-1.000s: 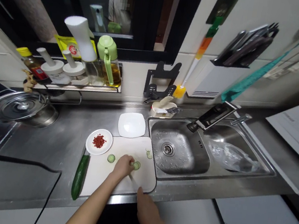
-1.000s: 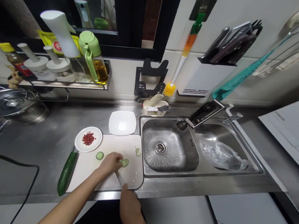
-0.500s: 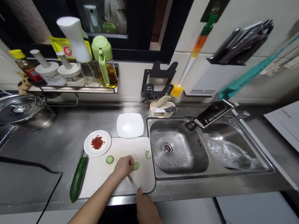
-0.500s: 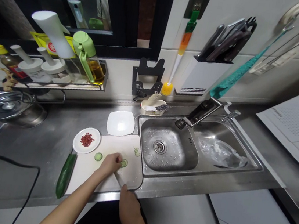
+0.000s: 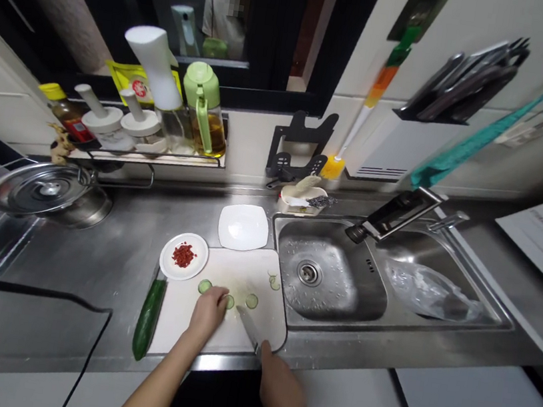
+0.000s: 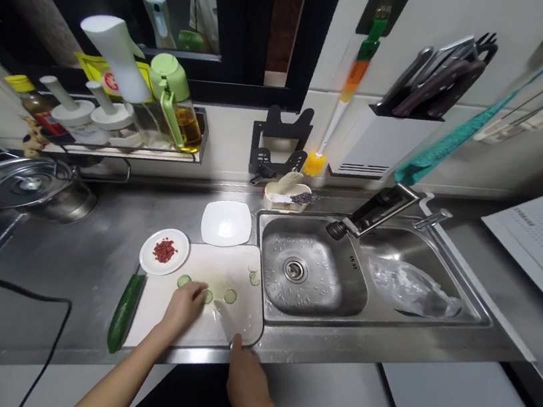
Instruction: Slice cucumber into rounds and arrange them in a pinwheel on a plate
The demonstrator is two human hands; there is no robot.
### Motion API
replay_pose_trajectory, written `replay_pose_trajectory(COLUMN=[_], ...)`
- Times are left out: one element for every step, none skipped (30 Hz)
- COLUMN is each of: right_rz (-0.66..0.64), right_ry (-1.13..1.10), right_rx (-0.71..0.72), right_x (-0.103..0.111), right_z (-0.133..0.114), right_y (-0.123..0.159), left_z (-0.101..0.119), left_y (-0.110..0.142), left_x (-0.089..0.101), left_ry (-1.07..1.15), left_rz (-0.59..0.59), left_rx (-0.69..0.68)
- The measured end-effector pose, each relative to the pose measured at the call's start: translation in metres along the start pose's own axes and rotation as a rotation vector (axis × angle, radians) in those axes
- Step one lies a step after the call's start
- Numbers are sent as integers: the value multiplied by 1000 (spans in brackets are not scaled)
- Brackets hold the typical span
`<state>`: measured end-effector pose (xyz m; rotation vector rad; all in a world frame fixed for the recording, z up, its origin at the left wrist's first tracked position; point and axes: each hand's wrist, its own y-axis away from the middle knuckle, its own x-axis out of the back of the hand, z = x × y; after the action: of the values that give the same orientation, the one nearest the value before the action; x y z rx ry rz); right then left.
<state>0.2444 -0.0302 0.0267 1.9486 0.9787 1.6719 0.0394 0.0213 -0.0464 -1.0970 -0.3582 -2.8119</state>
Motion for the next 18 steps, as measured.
replay_pose_trajectory(right_rz=[-2, -3, -4, -7, -9, -10, -10, -10, -8, -2, 7, 12, 16, 15, 10, 1, -9, -16], right_ry=[-2, -3, -1, 2, 9, 15, 20, 24, 27, 30, 33, 36, 40, 44, 49, 54, 60, 66], right_rx=[3, 5, 6, 10, 15, 21, 28, 33, 38, 41, 42, 43, 43, 40, 40, 40, 41, 43], right_x=[3, 6, 9, 11, 13, 14, 15, 14, 14, 13, 12, 12, 12, 13, 14, 16, 18, 20], right_z=[-3, -6, -10, -14, -17, -20, -22, -24, -25, -26, -27, -28, -29, -30, -31, -32, -33, -34], right_y=[-1, -2, -4, -5, -7, -8, -10, -11, -13, -14, -15, -15, -15, -15, -15, -14, -14, -13], left_z=[-1, -3, -5, -7, -8, -10, -11, -11, -12, -12, -12, -12, -12, -13, -13, -13, -12, -12], left_y=[5, 9, 14, 17, 20, 23, 24, 25, 25, 25, 24, 24, 24, 23, 23, 23, 23, 23], left_x=[-3, -6, -9, -12, -13, -15, -16, -16, -17, -17, -17, -17, -17, -17, -17, -17, -17, -16], left_ry=[-5, -9, -12, -11, -6, 0, 7, 14, 20, 25, 31, 35, 40, 45, 48, 50, 50, 49], left_rz=[36, 63, 81, 93, 97, 98, 96, 96, 96, 101, 107, 115, 122, 127, 130, 132, 134, 137], left_rx=[-9, -9, -8, -8, -8, -9, -7, -4, -2, -3, -6, -11, -16, -21, -24, -26, -28, -29])
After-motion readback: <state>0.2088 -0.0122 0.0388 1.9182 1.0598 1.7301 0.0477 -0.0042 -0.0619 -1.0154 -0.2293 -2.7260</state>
